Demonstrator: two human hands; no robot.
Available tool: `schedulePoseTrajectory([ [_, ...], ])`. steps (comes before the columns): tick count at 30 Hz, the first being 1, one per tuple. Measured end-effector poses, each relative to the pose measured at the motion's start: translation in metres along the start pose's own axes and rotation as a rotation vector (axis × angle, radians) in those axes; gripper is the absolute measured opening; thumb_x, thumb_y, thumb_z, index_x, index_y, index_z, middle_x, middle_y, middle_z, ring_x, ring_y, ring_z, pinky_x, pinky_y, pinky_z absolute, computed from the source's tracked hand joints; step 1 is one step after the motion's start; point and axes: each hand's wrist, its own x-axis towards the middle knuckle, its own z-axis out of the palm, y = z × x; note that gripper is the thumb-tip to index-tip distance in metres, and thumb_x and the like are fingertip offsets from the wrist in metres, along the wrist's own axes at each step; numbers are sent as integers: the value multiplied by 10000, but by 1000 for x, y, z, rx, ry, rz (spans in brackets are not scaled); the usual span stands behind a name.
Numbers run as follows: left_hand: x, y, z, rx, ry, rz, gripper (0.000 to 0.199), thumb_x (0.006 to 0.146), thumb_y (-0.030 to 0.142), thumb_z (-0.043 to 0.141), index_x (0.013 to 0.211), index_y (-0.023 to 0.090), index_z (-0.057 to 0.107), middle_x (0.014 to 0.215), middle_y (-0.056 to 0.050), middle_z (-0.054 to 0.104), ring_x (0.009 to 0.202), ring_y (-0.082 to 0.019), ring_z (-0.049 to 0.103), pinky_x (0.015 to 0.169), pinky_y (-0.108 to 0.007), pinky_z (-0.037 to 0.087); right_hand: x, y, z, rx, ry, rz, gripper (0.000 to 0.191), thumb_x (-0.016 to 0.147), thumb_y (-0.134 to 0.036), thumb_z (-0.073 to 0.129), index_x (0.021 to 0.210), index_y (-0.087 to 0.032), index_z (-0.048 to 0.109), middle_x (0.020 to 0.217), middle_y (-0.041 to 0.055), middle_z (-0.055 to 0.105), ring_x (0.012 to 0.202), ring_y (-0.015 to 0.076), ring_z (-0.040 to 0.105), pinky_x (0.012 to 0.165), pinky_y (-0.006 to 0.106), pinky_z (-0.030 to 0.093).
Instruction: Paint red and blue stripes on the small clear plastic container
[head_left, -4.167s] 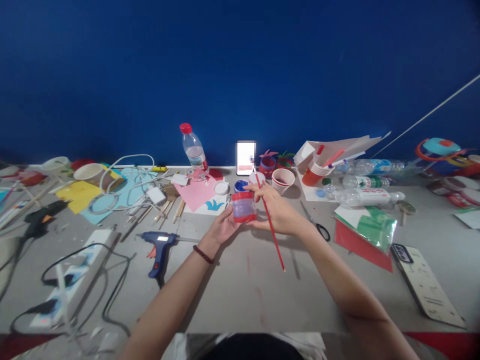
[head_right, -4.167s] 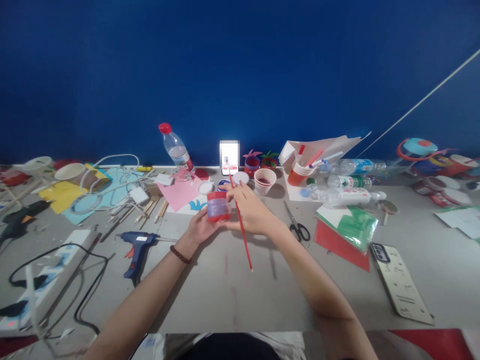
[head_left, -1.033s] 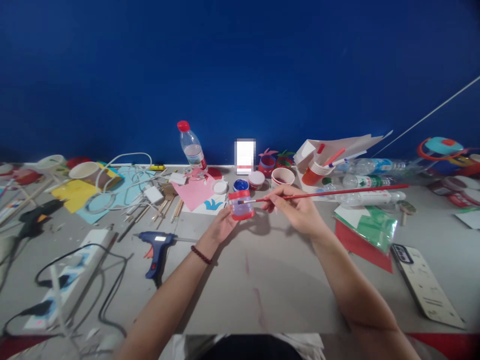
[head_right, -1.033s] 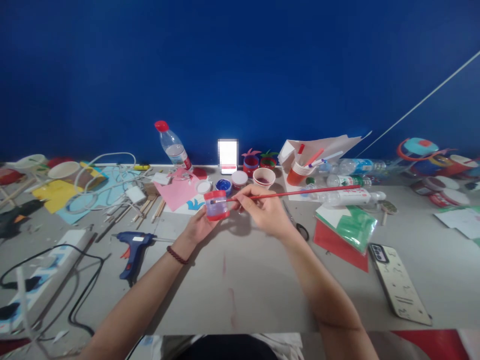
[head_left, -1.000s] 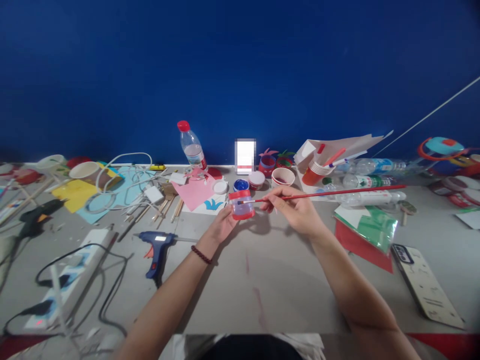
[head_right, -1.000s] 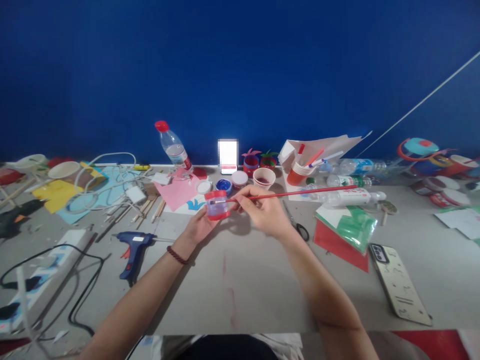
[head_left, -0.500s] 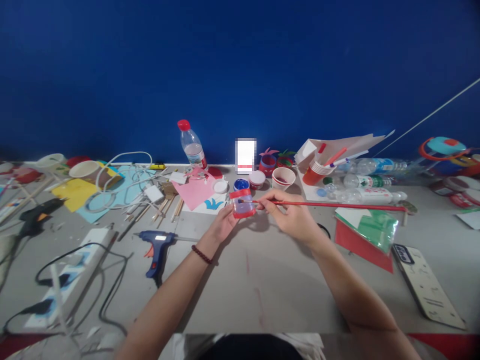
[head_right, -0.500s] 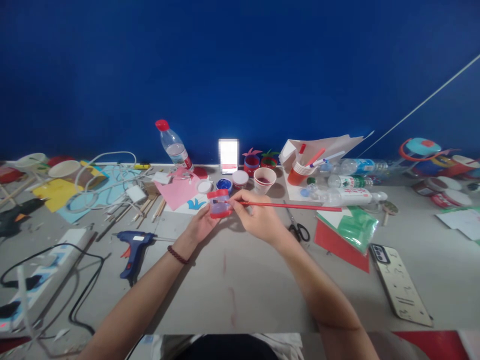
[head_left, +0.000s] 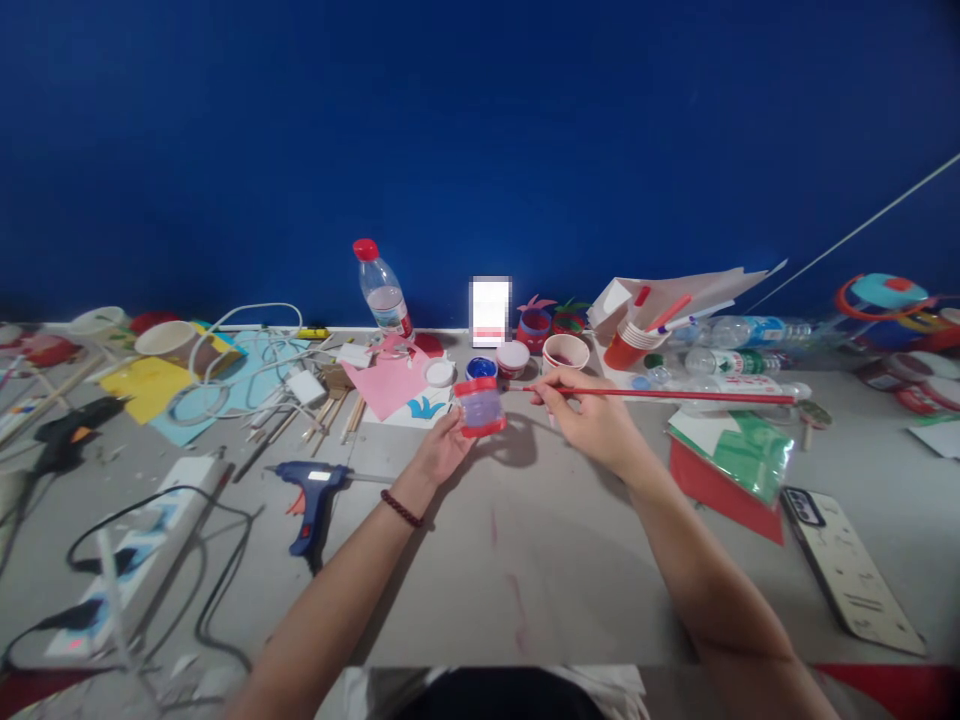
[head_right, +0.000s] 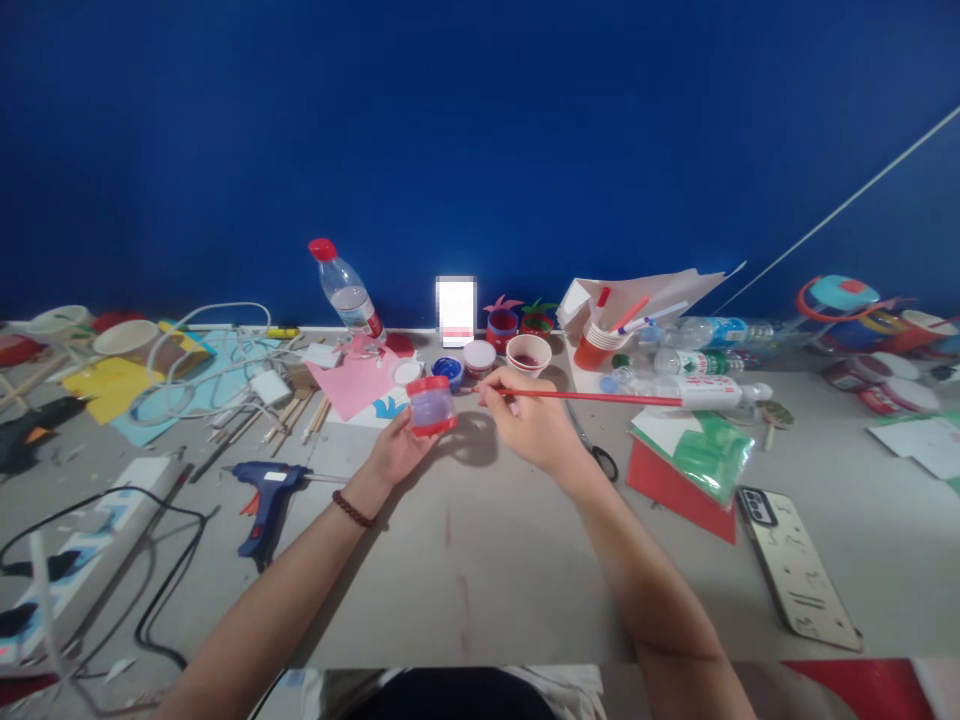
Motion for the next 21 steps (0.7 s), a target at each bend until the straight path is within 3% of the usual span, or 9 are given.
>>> schedulePoseTrajectory([
  [5,-1,-1,-2,12,-22,16,260,842,287,687,1056,148,741,1091,-91,785,1091,-273,710,1095,-456,456,5,3,-2,95,62,38,124,930,-337,605,864,-232,599,788,20,739,710,165,696,657,307,531],
  [10,0,-1,-5,-1,-18,5,287,834,291,705,1075,138,733,1072,-96,786,1056,-271,718,1077,-454,466,5,-4,-7,313,167,59,301,871,-495,701,830,-211,609,747,38,732,643,161,691,613,306,578],
  [21,-2,-2,-1,29,-31,15,367,783,299,753,1117,150,716,1074,-104,779,1047,-302,714,1084,-502,435,-1,-6,12,289,97,11,267,909,-450,663,811,-203,636,771,28,694,598,135,647,573,286,540],
])
